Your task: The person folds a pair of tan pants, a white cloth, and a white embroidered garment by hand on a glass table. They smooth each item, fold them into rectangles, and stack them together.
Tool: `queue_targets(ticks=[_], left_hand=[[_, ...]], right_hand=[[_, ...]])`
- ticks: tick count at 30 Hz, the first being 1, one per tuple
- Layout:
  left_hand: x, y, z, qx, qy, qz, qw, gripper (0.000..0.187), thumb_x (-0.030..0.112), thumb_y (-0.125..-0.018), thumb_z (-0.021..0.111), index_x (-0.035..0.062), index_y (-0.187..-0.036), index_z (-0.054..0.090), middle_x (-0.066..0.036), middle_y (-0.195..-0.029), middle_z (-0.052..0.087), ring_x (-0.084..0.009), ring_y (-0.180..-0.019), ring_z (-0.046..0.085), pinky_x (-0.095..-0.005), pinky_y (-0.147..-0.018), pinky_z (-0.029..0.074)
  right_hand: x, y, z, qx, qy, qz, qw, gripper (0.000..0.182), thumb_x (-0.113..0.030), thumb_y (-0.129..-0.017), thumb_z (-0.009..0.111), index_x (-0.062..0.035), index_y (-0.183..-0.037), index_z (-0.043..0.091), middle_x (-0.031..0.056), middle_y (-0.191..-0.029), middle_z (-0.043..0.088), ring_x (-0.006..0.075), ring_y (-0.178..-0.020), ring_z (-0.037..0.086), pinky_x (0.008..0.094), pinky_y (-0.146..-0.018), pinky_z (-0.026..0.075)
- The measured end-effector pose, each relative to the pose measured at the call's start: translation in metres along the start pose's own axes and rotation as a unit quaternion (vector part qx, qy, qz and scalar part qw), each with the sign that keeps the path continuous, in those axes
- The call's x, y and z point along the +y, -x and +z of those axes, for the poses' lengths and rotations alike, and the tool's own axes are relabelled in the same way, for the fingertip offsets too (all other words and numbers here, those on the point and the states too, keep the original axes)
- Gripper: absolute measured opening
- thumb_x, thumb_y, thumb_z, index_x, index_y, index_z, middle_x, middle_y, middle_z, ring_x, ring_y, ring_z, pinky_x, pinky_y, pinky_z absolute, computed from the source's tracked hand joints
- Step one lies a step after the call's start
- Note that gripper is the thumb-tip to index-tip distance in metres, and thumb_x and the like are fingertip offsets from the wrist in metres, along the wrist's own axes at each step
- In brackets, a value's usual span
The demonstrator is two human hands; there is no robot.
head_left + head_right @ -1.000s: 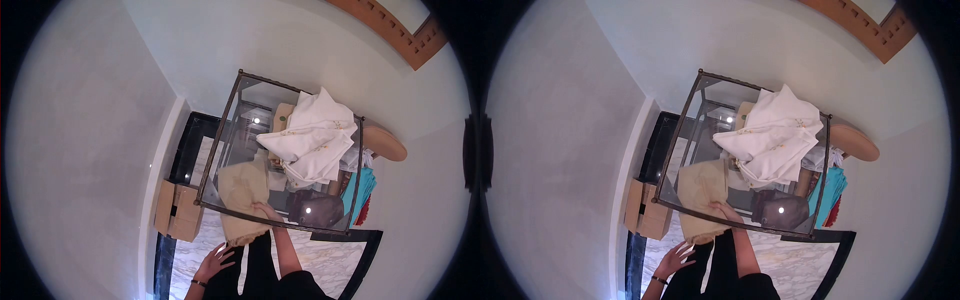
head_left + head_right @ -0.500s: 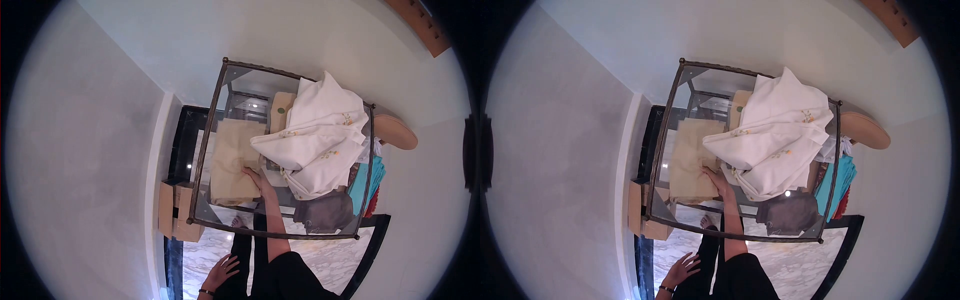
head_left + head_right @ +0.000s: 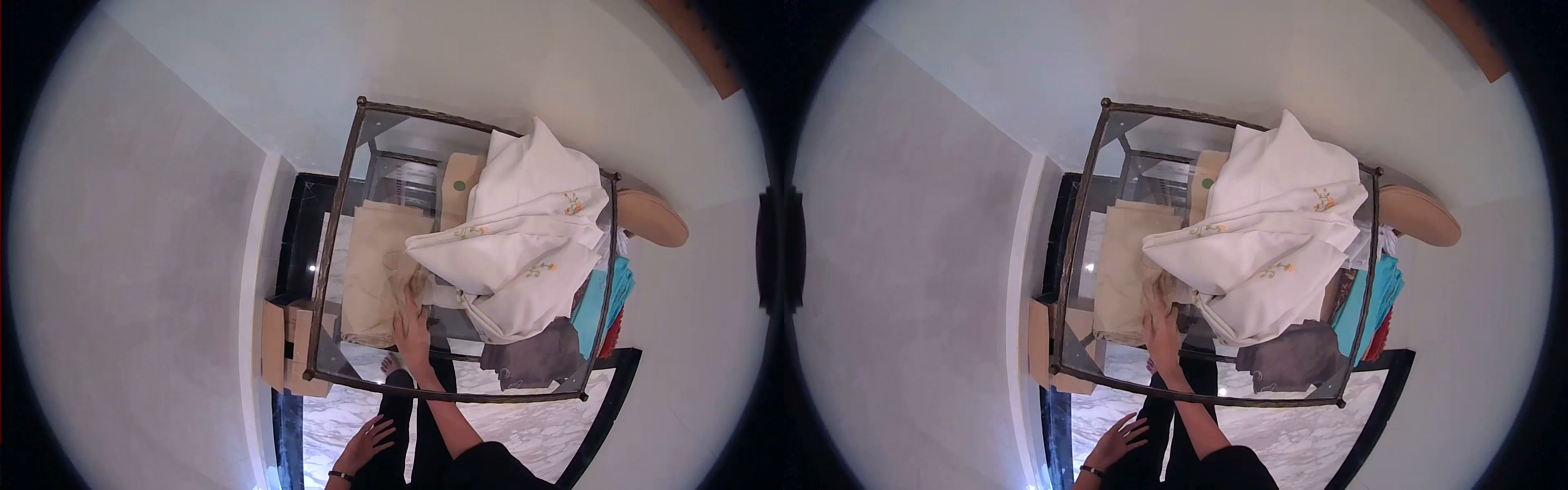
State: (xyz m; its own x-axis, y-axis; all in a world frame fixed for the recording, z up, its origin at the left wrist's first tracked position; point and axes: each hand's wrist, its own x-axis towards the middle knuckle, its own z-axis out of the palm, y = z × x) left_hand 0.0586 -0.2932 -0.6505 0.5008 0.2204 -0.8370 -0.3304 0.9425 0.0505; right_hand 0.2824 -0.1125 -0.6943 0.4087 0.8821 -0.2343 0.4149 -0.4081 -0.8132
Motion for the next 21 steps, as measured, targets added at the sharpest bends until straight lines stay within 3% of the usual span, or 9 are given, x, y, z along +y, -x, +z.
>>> queue_targets(ticks=[2,8,11,14,19,21], left_hand=[[0.000,-0.001,-0.001,-0.008,-0.004,0.005,1.000,0.048,0.034,-0.100,0.038,0.0111,-0.142,0.035,-0.016,-0.147,0.034,-0.0314,-0.135,0.034,-0.0524,-0.108,0.031],[-0.002,-0.001,-0.004,-0.002,-0.007,0.007,1.000,0.046,0.031,-0.100,0.035,0.0102,-0.142,0.035,-0.016,-0.147,0.034,-0.0317,-0.135,0.034,-0.0522,-0.109,0.031],[-0.004,-0.003,-0.003,-0.005,-0.001,0.003,1.000,0.046,0.030,-0.100,0.035,0.0097,-0.142,0.034,-0.016,-0.147,0.035,-0.0319,-0.135,0.035,-0.0519,-0.109,0.032],[-0.005,-0.005,-0.003,-0.004,0.004,0.002,1.000,0.047,0.029,-0.100,0.035,0.0094,-0.142,0.033,-0.016,-0.146,0.035,-0.0320,-0.135,0.035,-0.0519,-0.109,0.032],[-0.010,-0.008,-0.007,-0.012,-0.010,0.011,1.000,0.047,0.031,-0.100,0.035,0.0094,-0.142,0.033,-0.017,-0.146,0.035,-0.0320,-0.135,0.035,-0.0521,-0.109,0.032],[-0.011,-0.011,-0.009,-0.013,-0.012,0.007,1.000,0.048,0.031,-0.100,0.036,0.0093,-0.142,0.033,-0.017,-0.146,0.035,-0.0321,-0.135,0.035,-0.0521,-0.109,0.032]], right_hand=[[0.014,-0.018,0.011,0.020,-0.009,-0.008,1.000,0.063,-0.014,-0.089,0.056,-0.0247,-0.146,0.031,0.0337,-0.124,0.043,0.0488,-0.098,0.055,0.0474,-0.075,0.050],[0.032,-0.078,0.038,0.218,-0.029,-0.097,0.971,0.039,-0.007,-0.085,0.055,-0.0064,-0.124,0.055,0.0324,-0.110,0.055,0.0494,-0.098,0.054,0.0501,-0.086,0.044],[0.033,-0.105,0.037,0.159,-0.065,-0.063,0.983,0.031,-0.009,-0.089,0.055,0.0039,-0.117,0.057,0.0262,-0.113,0.059,0.0433,-0.105,0.054,0.0459,-0.094,0.040],[0.057,-0.123,0.065,0.246,-0.082,-0.045,0.965,0.024,-0.012,-0.090,0.056,0.0058,-0.106,0.062,0.0263,-0.101,0.064,0.0409,-0.103,0.057,0.0445,-0.094,0.040],[0.029,-0.093,0.039,0.162,-0.136,0.031,0.977,0.035,-0.013,-0.089,0.058,0.0036,-0.120,0.055,0.0262,-0.121,0.054,0.0424,-0.112,0.050,0.0439,-0.096,0.038],[0.015,-0.065,0.020,0.159,-0.113,0.005,0.981,0.040,-0.013,-0.088,0.059,0.0019,-0.124,0.053,0.0258,-0.123,0.052,0.0422,-0.112,0.049,0.0453,-0.096,0.038]])
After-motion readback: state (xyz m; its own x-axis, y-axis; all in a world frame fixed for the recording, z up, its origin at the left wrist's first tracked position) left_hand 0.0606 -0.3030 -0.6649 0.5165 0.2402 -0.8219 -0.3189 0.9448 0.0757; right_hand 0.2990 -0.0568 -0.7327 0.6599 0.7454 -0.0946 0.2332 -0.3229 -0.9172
